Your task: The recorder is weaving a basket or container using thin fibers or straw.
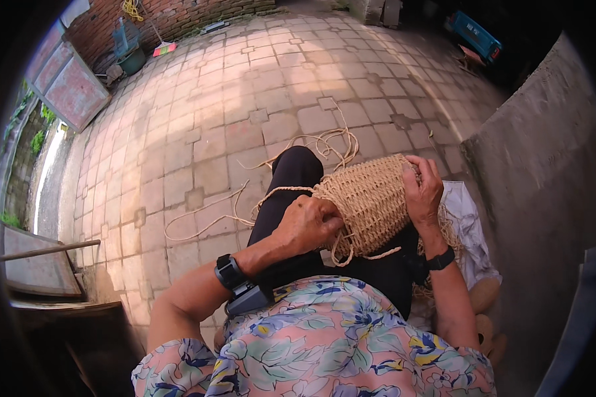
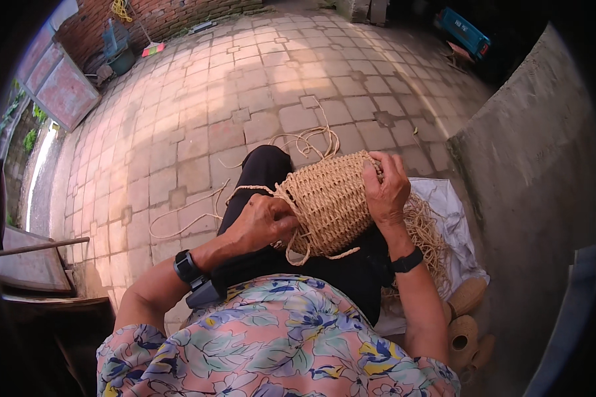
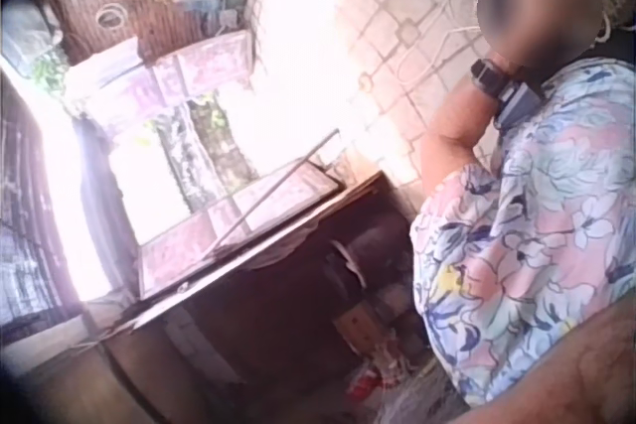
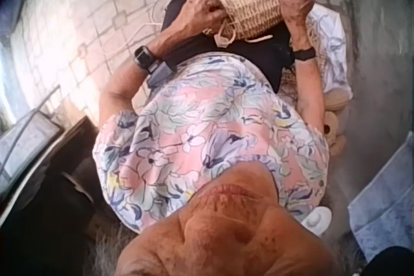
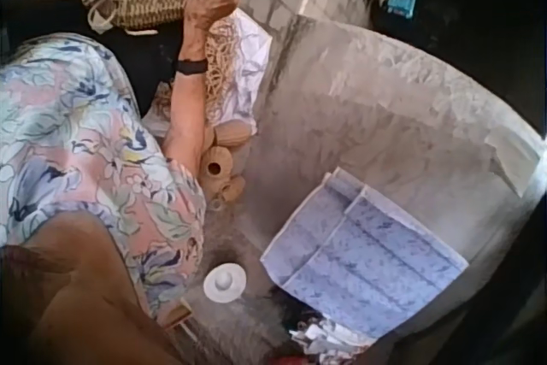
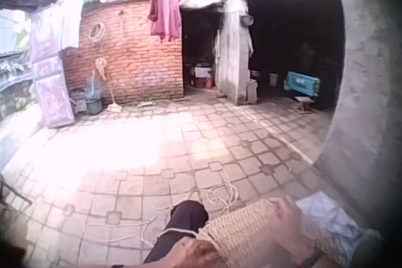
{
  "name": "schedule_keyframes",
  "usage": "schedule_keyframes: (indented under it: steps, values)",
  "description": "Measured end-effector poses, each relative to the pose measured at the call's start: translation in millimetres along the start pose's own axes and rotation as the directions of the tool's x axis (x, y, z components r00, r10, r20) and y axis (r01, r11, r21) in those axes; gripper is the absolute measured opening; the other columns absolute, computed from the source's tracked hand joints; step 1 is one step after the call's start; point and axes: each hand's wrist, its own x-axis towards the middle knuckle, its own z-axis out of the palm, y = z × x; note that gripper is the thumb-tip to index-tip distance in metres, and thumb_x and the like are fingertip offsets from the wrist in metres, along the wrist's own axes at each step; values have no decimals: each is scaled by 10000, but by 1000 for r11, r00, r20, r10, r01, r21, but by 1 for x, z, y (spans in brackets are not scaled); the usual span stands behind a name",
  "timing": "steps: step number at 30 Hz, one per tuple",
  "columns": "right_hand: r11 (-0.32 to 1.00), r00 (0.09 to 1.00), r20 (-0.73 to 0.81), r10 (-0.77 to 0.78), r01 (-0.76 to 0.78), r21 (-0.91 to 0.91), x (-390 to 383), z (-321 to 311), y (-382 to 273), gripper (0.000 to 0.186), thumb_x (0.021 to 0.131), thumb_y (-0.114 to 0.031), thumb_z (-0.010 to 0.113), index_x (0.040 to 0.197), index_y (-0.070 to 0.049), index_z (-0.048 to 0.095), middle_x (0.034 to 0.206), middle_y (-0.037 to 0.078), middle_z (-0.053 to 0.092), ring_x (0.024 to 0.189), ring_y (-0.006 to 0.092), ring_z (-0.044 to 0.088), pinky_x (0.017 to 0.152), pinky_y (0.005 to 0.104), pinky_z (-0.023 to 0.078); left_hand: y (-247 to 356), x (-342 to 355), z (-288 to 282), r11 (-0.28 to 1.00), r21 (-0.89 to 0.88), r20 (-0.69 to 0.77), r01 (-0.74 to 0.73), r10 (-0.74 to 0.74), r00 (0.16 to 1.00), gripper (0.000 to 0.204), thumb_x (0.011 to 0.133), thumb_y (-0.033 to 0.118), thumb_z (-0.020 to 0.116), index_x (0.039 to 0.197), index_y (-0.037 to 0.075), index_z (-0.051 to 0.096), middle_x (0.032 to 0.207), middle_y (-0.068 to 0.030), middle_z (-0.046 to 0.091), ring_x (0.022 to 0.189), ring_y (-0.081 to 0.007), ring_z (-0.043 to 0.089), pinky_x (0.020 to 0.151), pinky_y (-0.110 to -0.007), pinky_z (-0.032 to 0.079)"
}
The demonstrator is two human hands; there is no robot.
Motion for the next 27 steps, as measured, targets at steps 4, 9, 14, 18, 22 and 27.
schedule_keyframes:
  steps: [4,9,14,18,22,27]
  values:
    - [1000,1000,-10,-14,14,-16,0,0,2,217,862,-185,618,1015,-40,667,893,129,603,753,289,631,691,386,498,1,-1,3,996,88,-45,-2,6,999,225,860,156,654,859,-66,690,724,-126,704,657,-180,697,594,-315,533]
    - [999,998,-29,-48,48,-17,-1,1,5,207,867,-172,594,1014,-39,657,902,142,599,754,304,628,688,391,498,-22,8,-18,882,-449,-47,145,-186,981,156,866,142,640,900,-10,650,683,-51,629,613,-134,608,587,-296,492]
    - [1000,1000,-26,-11,11,19,-2,-1,-1,194,869,-139,579,1015,-36,654,894,141,595,764,302,624,689,382,497,-50,1,-33,890,-444,-198,99,-206,958,180,962,239,614,952,59,607,851,9,612,700,-58,575,629,-219,507]
    - [999,1000,-18,-3,4,32,-3,-1,2,190,874,-127,575,1016,-31,657,891,126,602,766,281,624,683,370,495,-49,-10,-24,528,-828,-24,187,-367,930,135,973,205,600,958,71,594,865,-8,638,738,-72,620,668,-226,545]
    - [999,1000,-15,14,-14,41,-3,-2,0,191,879,-129,577,1016,-24,659,894,121,608,760,268,621,680,362,492,-60,-28,-31,503,-787,235,356,-290,928,148,974,207,602,978,61,574,875,-45,665,751,-93,643,668,-232,562]
    - [1000,1000,-3,-5,6,25,-3,-4,-2,189,890,-121,567,1018,-15,657,893,127,606,753,268,613,685,361,489,-68,-33,-40,802,-588,15,108,-123,992,123,960,167,614,985,53,577,906,-56,666,793,-101,650,722,-232,555]
